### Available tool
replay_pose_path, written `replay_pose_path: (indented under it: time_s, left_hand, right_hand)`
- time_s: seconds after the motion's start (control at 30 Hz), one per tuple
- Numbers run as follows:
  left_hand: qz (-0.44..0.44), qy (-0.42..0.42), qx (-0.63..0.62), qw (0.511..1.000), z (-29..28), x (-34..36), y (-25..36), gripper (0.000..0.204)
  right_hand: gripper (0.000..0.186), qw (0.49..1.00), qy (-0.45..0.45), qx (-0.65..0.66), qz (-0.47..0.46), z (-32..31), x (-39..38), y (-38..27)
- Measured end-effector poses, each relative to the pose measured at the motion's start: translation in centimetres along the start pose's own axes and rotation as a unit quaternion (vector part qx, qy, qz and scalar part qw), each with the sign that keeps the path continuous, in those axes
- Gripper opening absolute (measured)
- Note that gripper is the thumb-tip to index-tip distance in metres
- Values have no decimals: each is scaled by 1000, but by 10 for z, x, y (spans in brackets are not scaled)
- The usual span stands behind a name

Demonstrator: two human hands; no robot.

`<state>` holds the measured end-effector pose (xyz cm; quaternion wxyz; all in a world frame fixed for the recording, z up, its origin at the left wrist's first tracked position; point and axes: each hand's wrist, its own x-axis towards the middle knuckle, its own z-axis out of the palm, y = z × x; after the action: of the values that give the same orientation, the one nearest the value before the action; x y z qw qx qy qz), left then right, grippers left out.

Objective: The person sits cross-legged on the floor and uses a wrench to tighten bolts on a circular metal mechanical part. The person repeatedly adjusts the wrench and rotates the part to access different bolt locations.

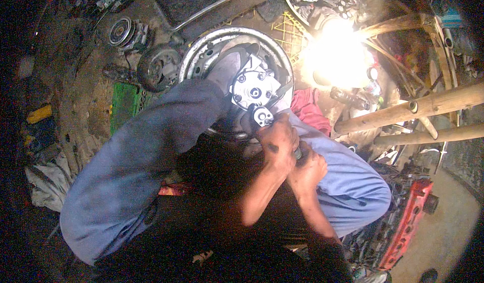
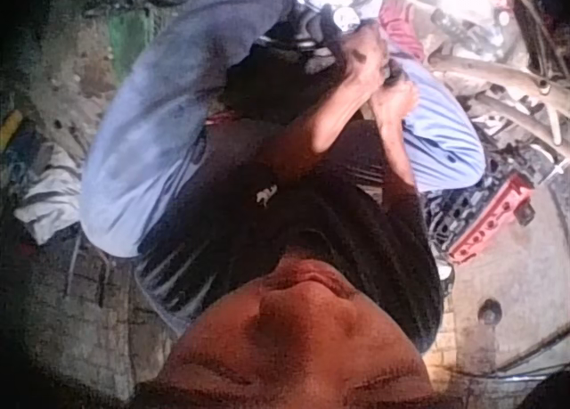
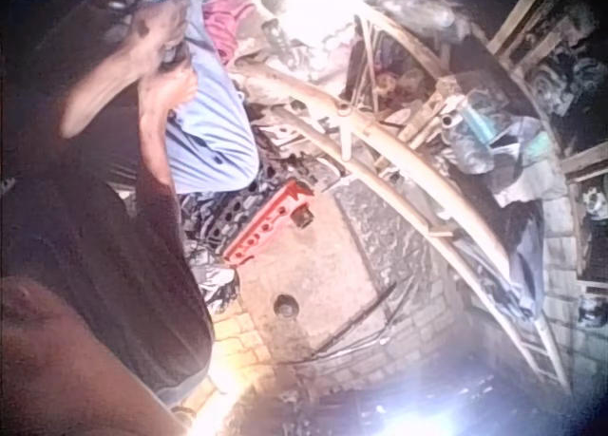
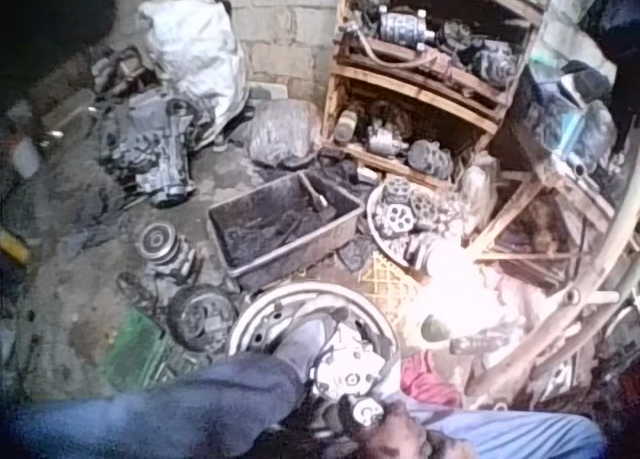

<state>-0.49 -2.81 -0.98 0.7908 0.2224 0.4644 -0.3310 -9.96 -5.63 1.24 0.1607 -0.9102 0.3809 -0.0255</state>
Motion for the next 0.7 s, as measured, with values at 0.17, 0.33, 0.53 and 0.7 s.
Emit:
replay_pose_path:
  time_s: [0.17, 0.33, 0.53, 0.7]
  left_hand:
    - [61, -43, 73, 995, -11, 1, 9, 9]
    - [63, 15, 223, 973, -15, 3, 14, 7]
    - [85, -28, 298, 950, -17, 2, 26, 29]
    - [39, -34, 365, 930, -19, -12, 49, 26]
  right_hand:
    - [42, 999, -12, -2, 47, -3, -8, -19]
    - [33, 991, -26, 81, 106, 3, -20, -34]
    - [31, 968, -24, 177, 177, 22, -40, -42]
    - [41, 943, -51, 194, 266, 32, -56, -60]
